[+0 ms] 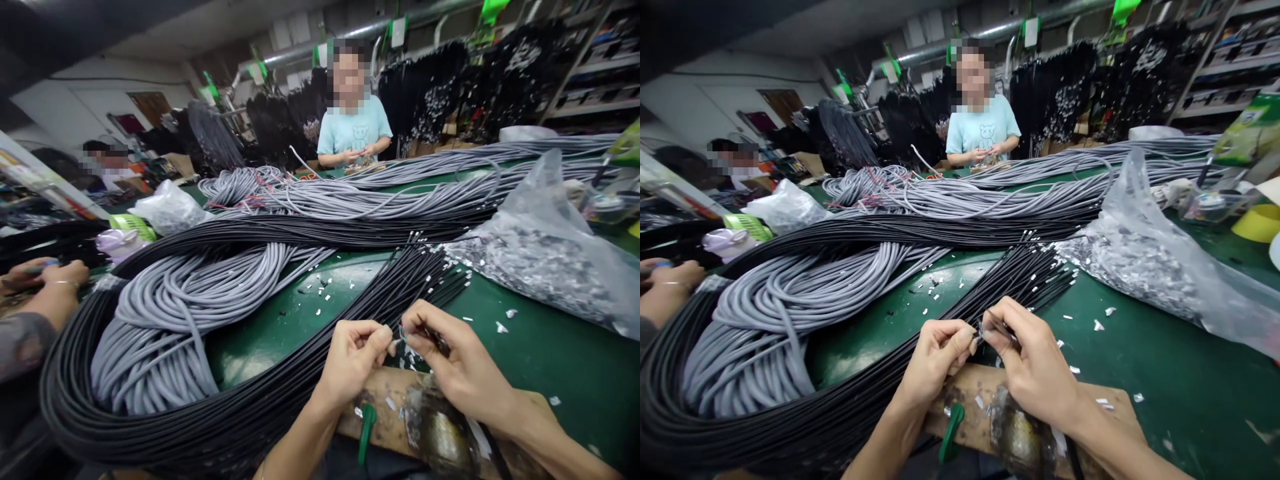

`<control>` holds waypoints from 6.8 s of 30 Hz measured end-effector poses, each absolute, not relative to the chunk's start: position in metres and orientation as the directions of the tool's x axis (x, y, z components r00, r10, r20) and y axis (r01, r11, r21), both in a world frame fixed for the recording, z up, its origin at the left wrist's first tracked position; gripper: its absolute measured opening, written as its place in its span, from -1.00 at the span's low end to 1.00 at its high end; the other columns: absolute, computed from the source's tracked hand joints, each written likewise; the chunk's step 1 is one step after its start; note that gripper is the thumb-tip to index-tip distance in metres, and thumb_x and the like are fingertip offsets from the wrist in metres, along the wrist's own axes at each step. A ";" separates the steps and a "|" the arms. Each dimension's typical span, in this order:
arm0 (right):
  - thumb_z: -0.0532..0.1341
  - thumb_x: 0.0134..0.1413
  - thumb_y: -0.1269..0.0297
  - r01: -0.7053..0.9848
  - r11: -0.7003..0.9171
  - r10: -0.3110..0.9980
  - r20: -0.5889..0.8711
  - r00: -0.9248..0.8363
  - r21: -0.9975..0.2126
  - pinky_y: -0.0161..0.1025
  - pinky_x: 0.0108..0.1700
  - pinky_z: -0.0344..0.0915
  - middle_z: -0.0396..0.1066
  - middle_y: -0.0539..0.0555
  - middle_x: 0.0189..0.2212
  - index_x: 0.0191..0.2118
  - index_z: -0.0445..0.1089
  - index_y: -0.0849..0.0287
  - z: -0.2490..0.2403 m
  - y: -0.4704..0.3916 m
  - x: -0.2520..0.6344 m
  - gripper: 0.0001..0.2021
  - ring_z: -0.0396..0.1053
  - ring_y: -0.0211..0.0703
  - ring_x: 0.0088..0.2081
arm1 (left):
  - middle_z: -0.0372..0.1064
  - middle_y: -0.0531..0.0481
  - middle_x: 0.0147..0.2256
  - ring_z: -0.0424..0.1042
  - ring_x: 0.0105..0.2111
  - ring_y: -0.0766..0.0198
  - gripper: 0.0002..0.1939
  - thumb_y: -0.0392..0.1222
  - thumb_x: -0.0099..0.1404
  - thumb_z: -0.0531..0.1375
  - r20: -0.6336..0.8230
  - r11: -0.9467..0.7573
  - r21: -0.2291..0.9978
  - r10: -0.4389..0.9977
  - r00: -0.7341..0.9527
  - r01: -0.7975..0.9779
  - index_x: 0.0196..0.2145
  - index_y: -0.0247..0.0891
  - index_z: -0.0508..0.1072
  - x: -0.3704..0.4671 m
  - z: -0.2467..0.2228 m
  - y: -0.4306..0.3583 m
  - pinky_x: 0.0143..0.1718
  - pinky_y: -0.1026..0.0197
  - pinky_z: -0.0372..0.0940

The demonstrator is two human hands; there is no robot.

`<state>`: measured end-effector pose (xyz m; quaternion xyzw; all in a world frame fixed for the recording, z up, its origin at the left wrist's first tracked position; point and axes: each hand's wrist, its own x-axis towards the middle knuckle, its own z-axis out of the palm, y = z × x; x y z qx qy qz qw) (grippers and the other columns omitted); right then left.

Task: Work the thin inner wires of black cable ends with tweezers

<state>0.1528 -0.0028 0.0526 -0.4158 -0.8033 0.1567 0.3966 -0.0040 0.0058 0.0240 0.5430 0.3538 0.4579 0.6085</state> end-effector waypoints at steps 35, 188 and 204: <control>0.03 0.18 0.09 0.260 0.232 0.947 0.157 -0.280 -0.937 -0.36 -0.63 -0.07 -0.01 -0.10 -0.65 -0.56 0.14 0.17 0.056 -0.003 0.145 -0.64 -0.07 -0.35 -0.62 | 0.11 0.13 -0.71 -0.06 -0.74 0.54 -0.62 0.05 0.14 0.21 0.089 0.006 0.956 0.947 0.309 -0.293 -0.54 -0.37 0.40 -0.007 0.019 0.005 -0.68 0.36 -0.11; 0.24 0.00 0.19 0.348 0.284 0.955 0.230 -0.188 -0.893 -0.42 -0.51 0.21 0.30 -0.05 -0.57 -0.44 0.38 0.15 0.058 0.004 0.156 -0.85 0.22 -0.31 -0.53 | 0.36 0.00 -0.55 0.29 -0.57 0.41 -0.80 -0.14 0.10 0.26 0.318 -0.288 0.943 0.927 0.199 -0.167 -0.50 -0.37 0.46 -0.004 0.021 0.006 -0.58 0.39 0.17; 0.25 0.02 0.30 0.428 0.419 0.907 0.390 -0.159 -0.801 -0.42 -0.47 0.25 0.44 -0.07 -0.49 -0.36 0.48 0.06 0.060 -0.005 0.159 -0.94 0.36 -0.30 -0.46 | 0.33 0.03 -0.57 0.25 -0.61 0.45 -0.77 -0.11 0.16 0.21 0.208 -0.168 0.961 0.962 0.179 -0.219 -0.34 -0.37 0.49 -0.004 0.020 0.005 -0.57 0.39 0.17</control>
